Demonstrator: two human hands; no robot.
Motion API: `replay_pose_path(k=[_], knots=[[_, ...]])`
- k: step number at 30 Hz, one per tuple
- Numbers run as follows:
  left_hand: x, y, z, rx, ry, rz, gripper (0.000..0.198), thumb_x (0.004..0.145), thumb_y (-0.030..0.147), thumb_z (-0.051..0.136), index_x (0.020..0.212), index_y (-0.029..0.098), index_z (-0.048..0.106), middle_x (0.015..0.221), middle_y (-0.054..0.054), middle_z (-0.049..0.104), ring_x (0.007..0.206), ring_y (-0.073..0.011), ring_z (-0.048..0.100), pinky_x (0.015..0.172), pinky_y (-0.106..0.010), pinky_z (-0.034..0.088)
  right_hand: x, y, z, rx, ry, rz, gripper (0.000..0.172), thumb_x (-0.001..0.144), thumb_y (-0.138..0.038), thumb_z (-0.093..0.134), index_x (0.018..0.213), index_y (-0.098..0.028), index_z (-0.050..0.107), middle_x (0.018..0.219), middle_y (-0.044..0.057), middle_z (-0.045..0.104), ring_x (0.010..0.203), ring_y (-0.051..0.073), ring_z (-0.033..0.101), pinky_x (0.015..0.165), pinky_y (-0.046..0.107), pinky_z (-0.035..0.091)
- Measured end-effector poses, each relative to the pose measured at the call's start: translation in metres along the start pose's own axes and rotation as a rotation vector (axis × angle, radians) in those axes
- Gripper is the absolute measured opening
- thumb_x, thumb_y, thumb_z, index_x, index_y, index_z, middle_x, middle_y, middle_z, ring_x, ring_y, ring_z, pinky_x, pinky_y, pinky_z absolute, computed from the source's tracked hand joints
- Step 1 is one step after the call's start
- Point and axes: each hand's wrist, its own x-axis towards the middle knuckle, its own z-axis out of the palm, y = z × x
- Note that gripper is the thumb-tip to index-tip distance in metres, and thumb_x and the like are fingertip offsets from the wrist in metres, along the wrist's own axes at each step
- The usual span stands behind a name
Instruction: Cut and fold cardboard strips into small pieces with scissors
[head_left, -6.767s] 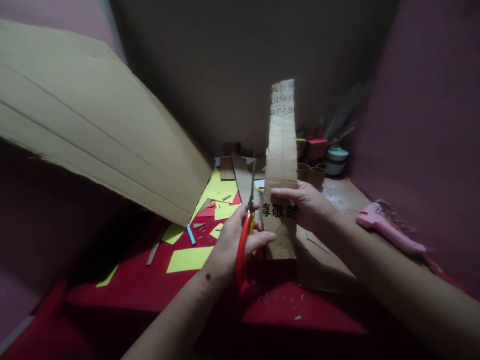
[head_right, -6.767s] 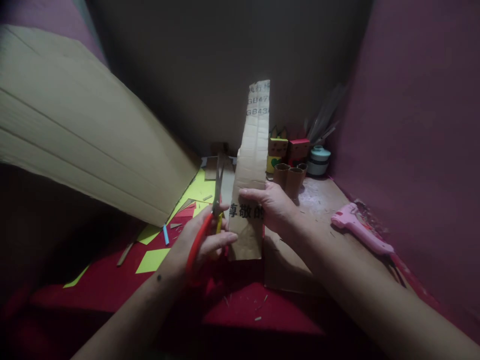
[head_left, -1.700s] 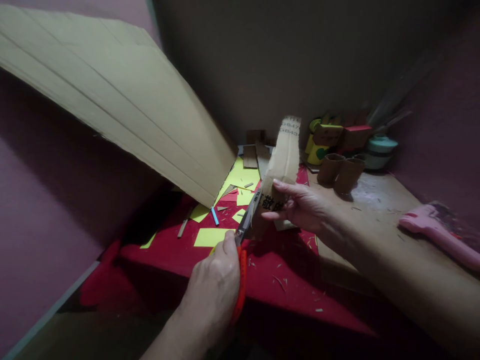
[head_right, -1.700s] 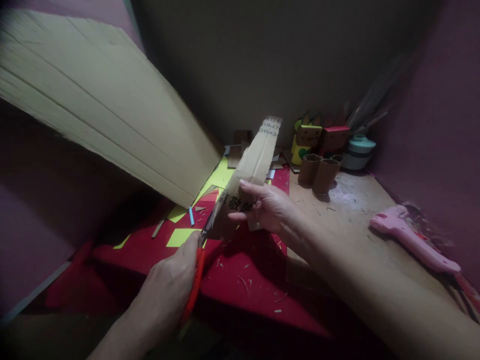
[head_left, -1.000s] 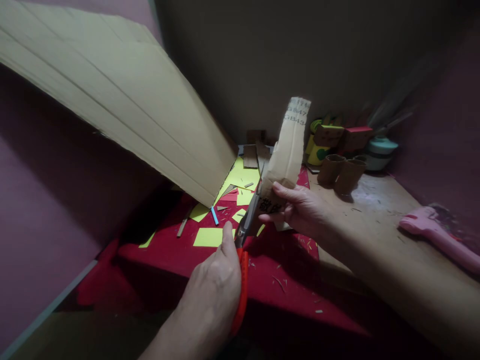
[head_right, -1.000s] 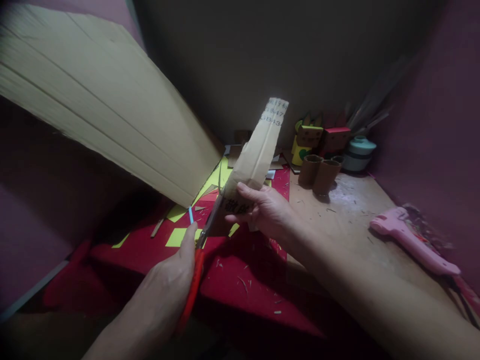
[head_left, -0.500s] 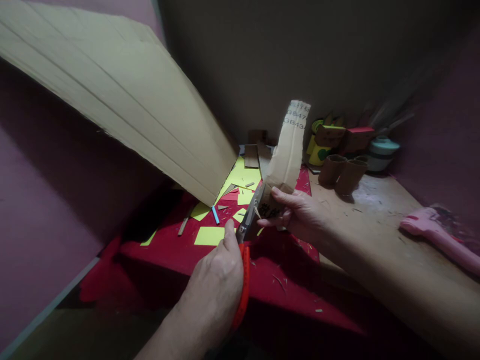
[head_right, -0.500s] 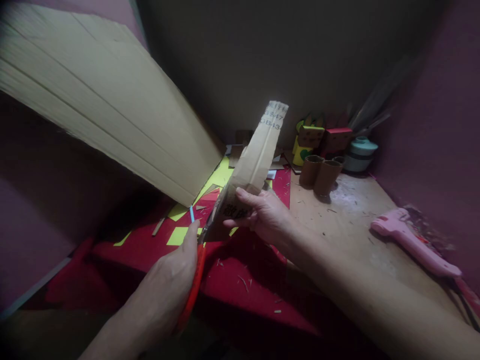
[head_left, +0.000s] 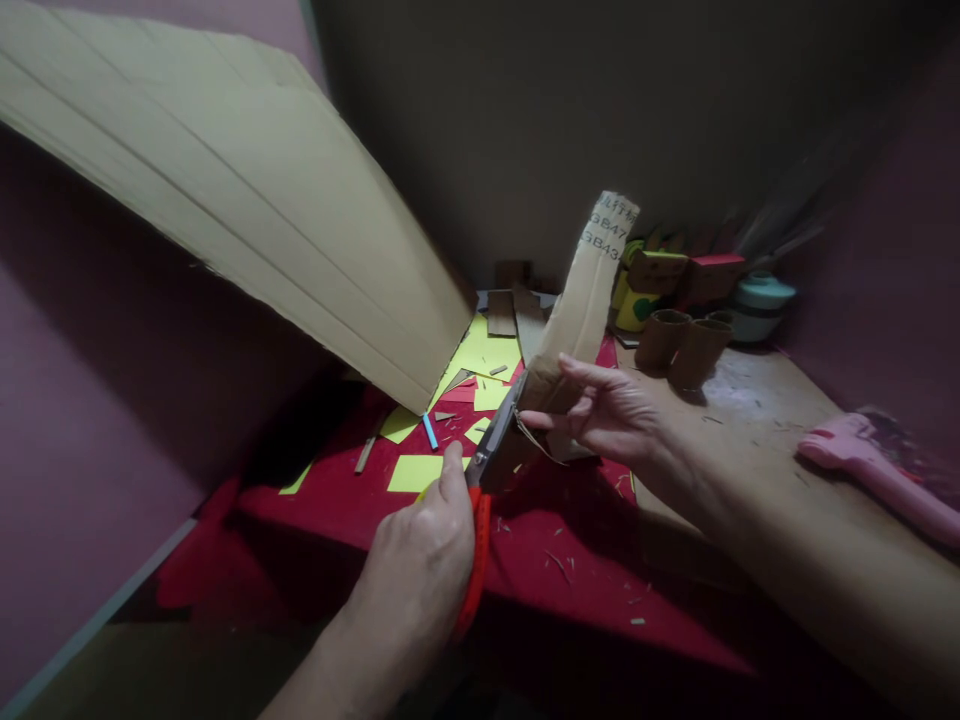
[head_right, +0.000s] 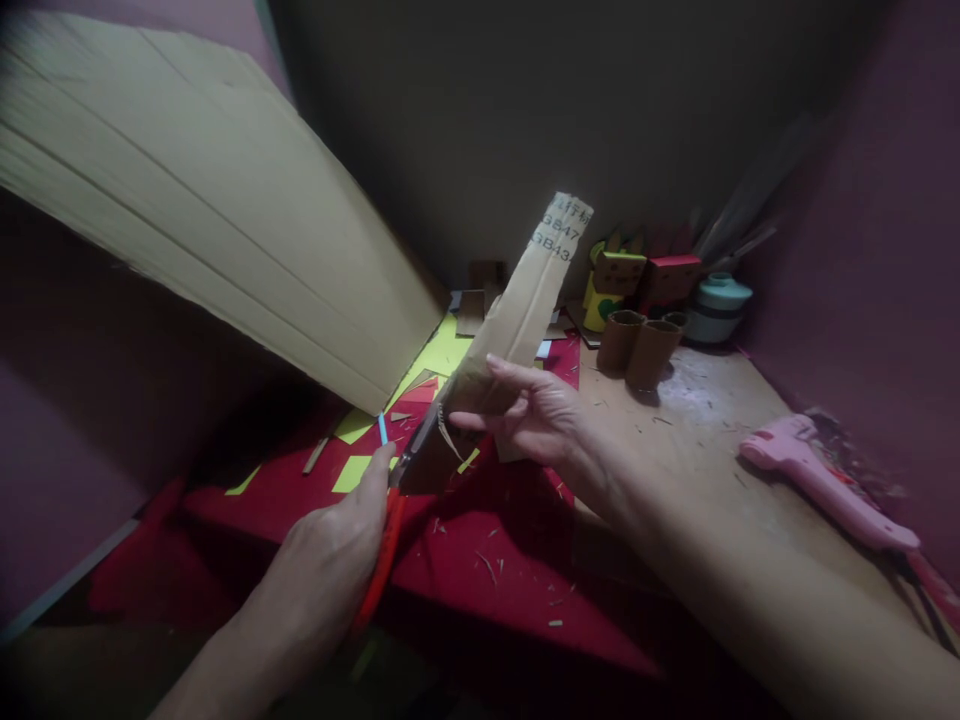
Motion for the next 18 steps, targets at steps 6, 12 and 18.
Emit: replay_pose_path(k=[6,12,18], knots=[[0.0006,0.005,0.0044,-0.085,0.028,-0.007,0.06,0.084,0.001,0.031,0.141,-0.004,0.013,0.077,-0.012,0.065,0.074,-0.0229,0.068,0.063,-0.029,0.049,-0.0032,0.0013,0.0061,-0.024,0.066,0.005,0.007,0.075,-0.01,0.066,0.077,-0.016,0.065,0.072,0.004,0.07,0.073,0.02,0.065,0.067,0.042,0.06],[0.0051,0.0077,0.0026,-0.046,0.167,0.033,0.061,0.079,-0.003,0.033,0.139,-0.004,0.022,0.089,-0.017,0.067,0.072,-0.02,0.067,0.059,-0.026,0.05,-0.0094,0.0021,0.01,-0.026,0.112,0.041,0.007,0.074,-0.01,0.068,0.073,-0.016,0.063,0.072,0.004,0.069,0.065,0.017,0.064,0.065,0.038,0.06],[0.0067,0.0047,0.0042,0.086,0.217,0.045,0.061,0.074,-0.006,0.033,0.136,-0.006,0.032,0.08,-0.013,0.066,0.06,-0.0169,0.065,0.052,-0.024,0.051,-0.0073,0.0041,0.006,0.05,0.064,0.042,0.007,0.074,-0.01,0.068,0.072,-0.016,0.064,0.073,0.003,0.069,0.069,0.015,0.064,0.068,0.035,0.059]])
